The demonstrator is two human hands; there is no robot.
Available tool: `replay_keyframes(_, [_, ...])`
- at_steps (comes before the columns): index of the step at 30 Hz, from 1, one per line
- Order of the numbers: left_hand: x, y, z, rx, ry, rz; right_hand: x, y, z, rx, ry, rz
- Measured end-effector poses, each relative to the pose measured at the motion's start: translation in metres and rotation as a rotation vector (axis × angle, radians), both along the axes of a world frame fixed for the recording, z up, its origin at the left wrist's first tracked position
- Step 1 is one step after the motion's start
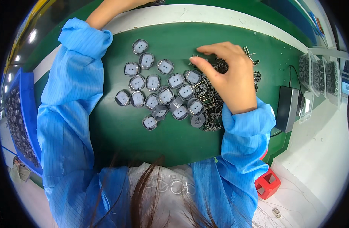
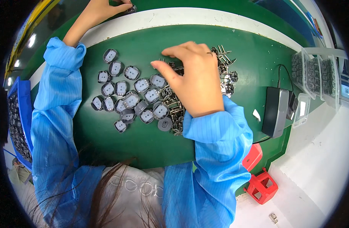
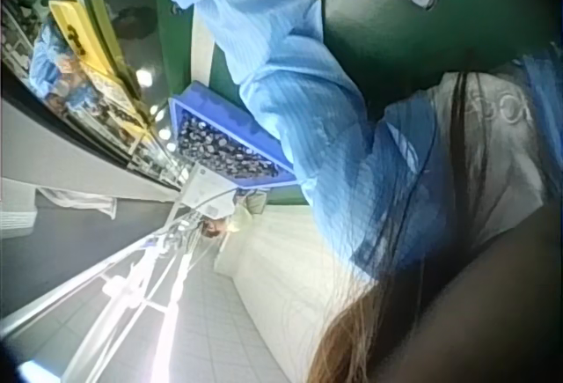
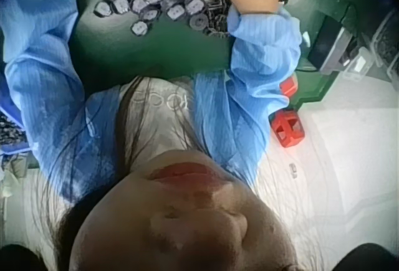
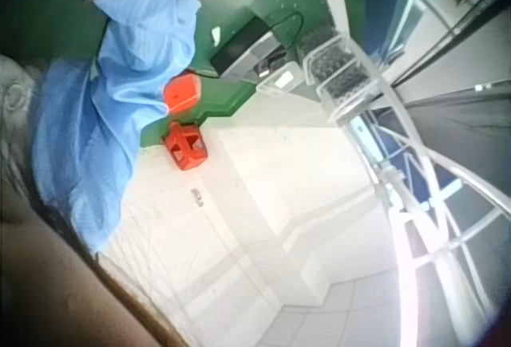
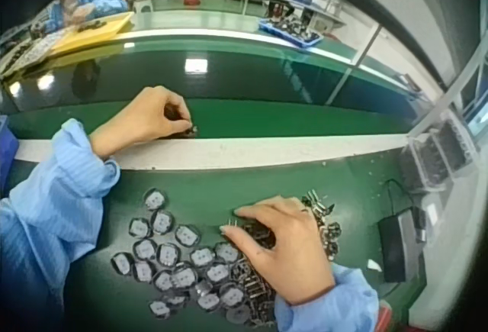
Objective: The person assembles small electronic components by hand. They pick up gray plastic housings and metal pin connectors from a green work surface, insert the pins into the housings, and place the finished units back on the table. The process is repeated continuously throughout the clip.
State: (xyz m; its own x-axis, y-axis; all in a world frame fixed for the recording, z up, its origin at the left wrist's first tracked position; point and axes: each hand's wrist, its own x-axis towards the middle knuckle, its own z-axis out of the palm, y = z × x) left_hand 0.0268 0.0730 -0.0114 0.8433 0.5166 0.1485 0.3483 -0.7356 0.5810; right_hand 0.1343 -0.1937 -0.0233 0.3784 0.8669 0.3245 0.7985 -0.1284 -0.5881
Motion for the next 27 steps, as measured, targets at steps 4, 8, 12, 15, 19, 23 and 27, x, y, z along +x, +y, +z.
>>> replay_keyframes(4, [0.010,-0.007,-0.015,0.563,-0.250,-0.201,0.000,-0.006,-0.004,-0.095,-0.014,-0.012])
replay_keyframes(8, [0.005,-0.048,0.014,0.198,-0.039,-0.403,0.001,-0.007,-0.006,-0.094,0.022,-0.017])
replay_keyframes(12, [-0.005,-0.052,0.019,-0.221,0.269,-1.059,-0.001,0.000,-0.003,0.042,0.151,-0.052])
replay_keyframes(15, [-0.003,-0.064,0.012,-0.225,0.302,-0.920,-0.002,0.001,0.003,0.082,0.157,-0.126])
replay_keyframes(19, [0.000,-0.067,0.007,-0.159,0.194,-0.851,-0.003,-0.001,0.008,0.061,0.247,-0.116])
replay_keyframes(23, [0.001,-0.067,0.000,-0.112,0.097,-0.835,-0.003,0.000,0.009,0.049,0.352,-0.138])
replay_keyframes(27, [0.009,-0.065,-0.005,-0.164,-0.080,-0.769,-0.006,0.002,0.006,0.110,0.413,-0.128])
